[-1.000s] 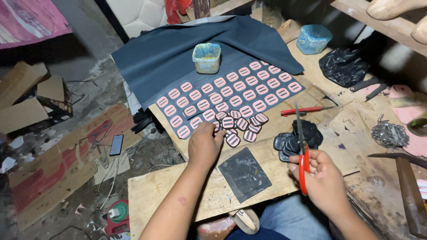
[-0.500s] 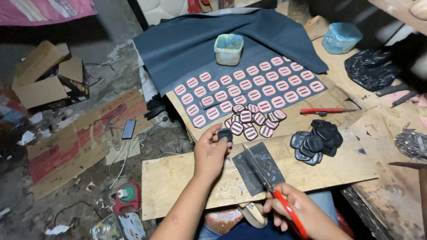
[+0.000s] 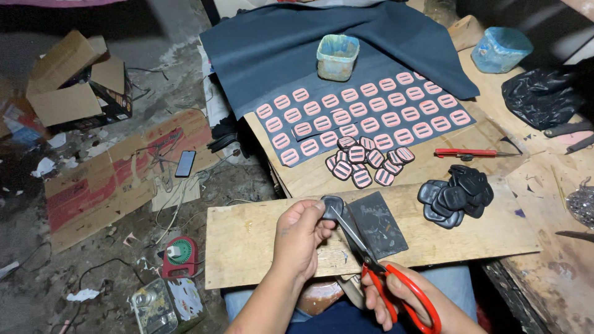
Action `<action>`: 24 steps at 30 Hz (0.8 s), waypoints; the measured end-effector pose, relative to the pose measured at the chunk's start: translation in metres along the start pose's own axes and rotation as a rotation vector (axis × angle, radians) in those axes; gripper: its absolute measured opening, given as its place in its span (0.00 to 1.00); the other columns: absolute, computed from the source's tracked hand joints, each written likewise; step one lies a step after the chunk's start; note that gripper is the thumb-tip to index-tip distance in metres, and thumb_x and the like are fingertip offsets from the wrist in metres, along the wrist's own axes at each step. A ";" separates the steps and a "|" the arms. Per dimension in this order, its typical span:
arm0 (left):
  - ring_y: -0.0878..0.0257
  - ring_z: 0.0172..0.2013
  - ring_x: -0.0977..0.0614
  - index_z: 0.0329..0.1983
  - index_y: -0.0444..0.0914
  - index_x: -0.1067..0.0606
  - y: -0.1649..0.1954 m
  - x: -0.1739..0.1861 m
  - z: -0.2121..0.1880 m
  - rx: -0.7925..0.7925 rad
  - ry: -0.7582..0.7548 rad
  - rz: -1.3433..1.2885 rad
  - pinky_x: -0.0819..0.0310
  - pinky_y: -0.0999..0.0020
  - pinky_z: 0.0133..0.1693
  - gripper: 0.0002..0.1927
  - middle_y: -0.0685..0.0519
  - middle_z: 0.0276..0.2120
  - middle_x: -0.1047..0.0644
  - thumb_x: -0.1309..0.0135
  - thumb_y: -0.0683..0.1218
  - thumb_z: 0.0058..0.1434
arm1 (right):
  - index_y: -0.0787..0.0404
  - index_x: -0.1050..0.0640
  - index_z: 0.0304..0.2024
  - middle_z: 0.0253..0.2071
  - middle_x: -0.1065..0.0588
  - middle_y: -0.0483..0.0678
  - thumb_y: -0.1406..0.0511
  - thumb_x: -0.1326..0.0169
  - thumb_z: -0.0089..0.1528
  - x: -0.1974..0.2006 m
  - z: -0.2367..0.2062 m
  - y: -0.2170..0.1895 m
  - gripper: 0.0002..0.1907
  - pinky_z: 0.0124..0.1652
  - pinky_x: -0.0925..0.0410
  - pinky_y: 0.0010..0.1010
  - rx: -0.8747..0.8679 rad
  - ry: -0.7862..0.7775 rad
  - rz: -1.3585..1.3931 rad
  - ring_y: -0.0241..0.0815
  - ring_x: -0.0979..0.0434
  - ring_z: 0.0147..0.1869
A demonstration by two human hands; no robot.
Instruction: The person uses red-handled scissors to trim the edges of small black rubber pieces on a wooden board. They repeatedly pick up a piece, trim it, and place it into a growing pile of finished pieces.
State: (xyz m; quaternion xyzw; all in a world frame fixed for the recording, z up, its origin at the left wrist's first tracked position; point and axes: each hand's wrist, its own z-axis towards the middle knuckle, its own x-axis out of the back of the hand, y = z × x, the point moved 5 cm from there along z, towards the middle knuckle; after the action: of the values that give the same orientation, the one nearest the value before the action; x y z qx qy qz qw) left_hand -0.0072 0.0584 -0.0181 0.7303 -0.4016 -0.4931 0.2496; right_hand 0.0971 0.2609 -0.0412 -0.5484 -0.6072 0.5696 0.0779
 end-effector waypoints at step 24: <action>0.66 0.27 0.20 0.37 0.31 0.25 -0.002 0.000 0.001 -0.062 -0.079 0.191 0.23 0.73 0.32 0.08 0.50 0.29 0.20 0.48 0.43 0.67 | 0.65 0.22 0.46 0.22 0.29 0.45 0.58 0.45 0.63 0.036 0.009 0.037 0.17 0.20 0.33 0.25 -0.110 0.271 -0.056 0.35 0.27 0.22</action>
State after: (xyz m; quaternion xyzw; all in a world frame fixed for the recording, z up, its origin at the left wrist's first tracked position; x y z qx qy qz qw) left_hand -0.0074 0.0594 -0.0201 0.6607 -0.4632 -0.5077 0.3019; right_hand 0.0979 0.2729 -0.0919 -0.6066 -0.6365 0.4537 0.1448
